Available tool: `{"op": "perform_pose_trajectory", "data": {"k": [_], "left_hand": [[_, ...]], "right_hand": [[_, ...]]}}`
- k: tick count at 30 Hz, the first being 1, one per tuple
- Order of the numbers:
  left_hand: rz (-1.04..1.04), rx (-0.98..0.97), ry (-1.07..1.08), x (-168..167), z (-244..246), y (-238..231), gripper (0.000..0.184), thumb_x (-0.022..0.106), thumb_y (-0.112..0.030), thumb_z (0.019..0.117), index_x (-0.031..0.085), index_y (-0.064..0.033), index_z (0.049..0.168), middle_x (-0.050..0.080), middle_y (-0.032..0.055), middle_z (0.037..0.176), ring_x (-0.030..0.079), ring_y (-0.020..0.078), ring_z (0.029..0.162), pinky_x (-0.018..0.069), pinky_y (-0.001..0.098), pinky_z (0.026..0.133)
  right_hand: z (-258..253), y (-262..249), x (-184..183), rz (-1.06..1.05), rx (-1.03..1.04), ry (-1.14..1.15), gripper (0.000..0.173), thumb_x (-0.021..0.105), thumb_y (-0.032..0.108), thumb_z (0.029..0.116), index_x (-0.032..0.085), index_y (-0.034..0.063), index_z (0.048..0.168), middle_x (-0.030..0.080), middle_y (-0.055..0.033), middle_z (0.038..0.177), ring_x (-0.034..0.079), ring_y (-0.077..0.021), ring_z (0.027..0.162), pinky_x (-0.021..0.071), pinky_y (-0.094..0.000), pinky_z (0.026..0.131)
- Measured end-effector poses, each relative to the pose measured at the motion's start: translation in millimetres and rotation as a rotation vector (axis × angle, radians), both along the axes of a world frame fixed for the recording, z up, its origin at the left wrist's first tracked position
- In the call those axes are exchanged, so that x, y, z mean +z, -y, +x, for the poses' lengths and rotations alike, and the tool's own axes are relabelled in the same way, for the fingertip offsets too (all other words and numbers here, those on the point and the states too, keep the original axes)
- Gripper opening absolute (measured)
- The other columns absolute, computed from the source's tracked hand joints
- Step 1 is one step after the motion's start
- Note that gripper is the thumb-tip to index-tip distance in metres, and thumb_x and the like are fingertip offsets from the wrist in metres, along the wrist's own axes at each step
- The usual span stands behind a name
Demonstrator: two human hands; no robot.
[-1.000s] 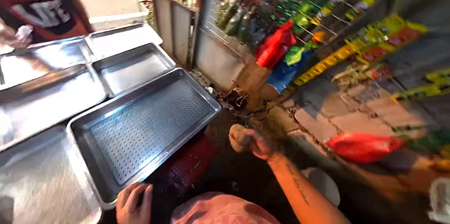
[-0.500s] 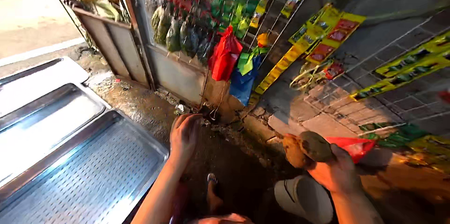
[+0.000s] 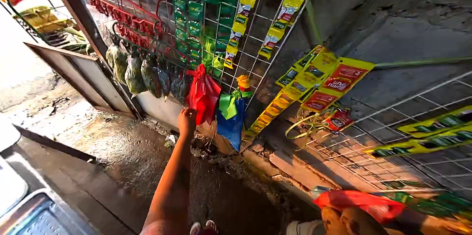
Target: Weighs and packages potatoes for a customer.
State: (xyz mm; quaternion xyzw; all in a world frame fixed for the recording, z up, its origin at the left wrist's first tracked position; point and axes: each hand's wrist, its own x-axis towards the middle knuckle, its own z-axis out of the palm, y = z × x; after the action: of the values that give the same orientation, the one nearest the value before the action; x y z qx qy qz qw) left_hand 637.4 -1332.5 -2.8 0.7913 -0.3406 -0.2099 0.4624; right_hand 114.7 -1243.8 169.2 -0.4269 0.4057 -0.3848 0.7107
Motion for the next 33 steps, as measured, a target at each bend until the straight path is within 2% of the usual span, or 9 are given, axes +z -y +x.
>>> {"op": "perform_pose_trajectory", "data": {"k": [2,9,12,16,20,24,26,29,33], "left_hand": [[-0.049,-0.02,-0.005,-0.8,-0.2,-9.5,0.028,0.063,-0.02,0.1006,0.07,0.0043,0.113,0.067,0.025,0.119,0.064,0.038,0.113,0.0498,0.0558,0.1],[-0.242,-0.089,-0.24,-2.8,9.0,-10.5,0.033,0.061,-0.013,0.0973,0.057,0.0098,0.121,0.069,0.0188,0.111,0.067,0.0202,0.102,0.0546,0.0377,0.091],[-0.178,-0.157,-0.257,-7.5,18.6,3.7,0.053,0.065,-0.017,0.0969,0.049,0.0079,0.141,0.057,0.0259,0.138,0.062,0.0299,0.121,0.0545,0.0427,0.098],[-0.06,-0.204,-0.097,-9.2,25.0,21.4,0.03,0.06,-0.019,0.102,0.07,0.0049,0.117,0.072,0.0193,0.112,0.069,0.0262,0.107,0.0534,0.0453,0.099],[-0.053,-0.156,-0.044,1.7,29.1,16.5,0.03,0.068,-0.021,0.0959,0.069,0.0065,0.109,0.071,0.0191,0.099,0.07,0.0283,0.093,0.0551,0.048,0.089],[-0.206,0.009,0.123,19.7,22.4,-9.0,0.061,0.081,-0.022,0.083,0.056,0.0116,0.127,0.055,0.0334,0.131,0.059,0.0404,0.118,0.0516,0.051,0.097],[-0.389,-0.016,0.3,32.2,1.7,-19.3,0.065,0.078,-0.023,0.0851,0.053,0.0112,0.135,0.05,0.0366,0.139,0.056,0.0405,0.126,0.0518,0.0479,0.098],[-0.604,-0.288,0.379,53.7,-37.0,0.8,0.031,0.058,-0.018,0.1006,0.065,0.0012,0.124,0.067,0.0206,0.126,0.063,0.0268,0.122,0.0516,0.0404,0.104],[-0.339,-0.556,0.365,67.0,-49.0,69.9,0.04,0.04,-0.018,0.1078,0.061,0.0041,0.133,0.06,0.0224,0.141,0.055,0.0345,0.136,0.04,0.0474,0.117]], "right_hand": [[60.8,2.4,28.2,0.203,-0.42,-0.195,0.039,0.053,0.031,0.0988,0.058,0.0009,0.124,0.063,-0.0127,0.114,0.06,-0.0186,0.112,0.0457,-0.0367,0.106],[68.8,48.5,-33.7,0.006,-0.165,0.095,0.056,0.076,0.058,0.0816,0.067,0.0187,0.12,0.072,-0.0008,0.117,0.068,-0.0168,0.113,0.054,-0.0411,0.101],[106.6,70.9,-49.4,0.078,-0.152,0.178,0.056,0.082,0.059,0.0729,0.072,0.022,0.115,0.075,-0.0016,0.113,0.071,-0.0168,0.107,0.0595,-0.0397,0.093],[177.8,87.7,-31.4,0.023,-0.023,0.08,0.071,0.07,0.068,0.0803,0.062,0.0084,0.118,0.072,-0.001,0.115,0.065,-0.0098,0.115,0.0519,-0.0311,0.103],[178.0,116.0,-67.3,0.156,-0.111,0.201,0.063,0.085,0.061,0.0662,0.074,0.0173,0.11,0.076,-0.0047,0.105,0.073,-0.0167,0.099,0.0618,-0.0385,0.087],[183.9,134.7,-76.4,0.143,0.027,0.25,0.059,0.08,0.06,0.0747,0.075,0.0167,0.115,0.076,-0.007,0.112,0.072,-0.0182,0.104,0.0606,-0.0378,0.089],[184.4,143.8,-74.2,0.155,0.03,0.235,0.056,0.081,0.059,0.0748,0.076,0.0168,0.11,0.076,-0.0067,0.108,0.074,-0.0169,0.1,0.0619,-0.036,0.086],[182.0,153.0,-65.6,0.152,0.048,0.213,0.051,0.081,0.059,0.0754,0.077,0.0191,0.106,0.077,-0.0037,0.101,0.074,-0.0141,0.094,0.0627,-0.0343,0.082],[169.6,160.6,-63.6,0.18,0.101,0.181,0.06,0.082,0.061,0.0715,0.074,0.0173,0.112,0.076,-0.006,0.107,0.074,-0.0174,0.098,0.0623,-0.0371,0.085]]}}
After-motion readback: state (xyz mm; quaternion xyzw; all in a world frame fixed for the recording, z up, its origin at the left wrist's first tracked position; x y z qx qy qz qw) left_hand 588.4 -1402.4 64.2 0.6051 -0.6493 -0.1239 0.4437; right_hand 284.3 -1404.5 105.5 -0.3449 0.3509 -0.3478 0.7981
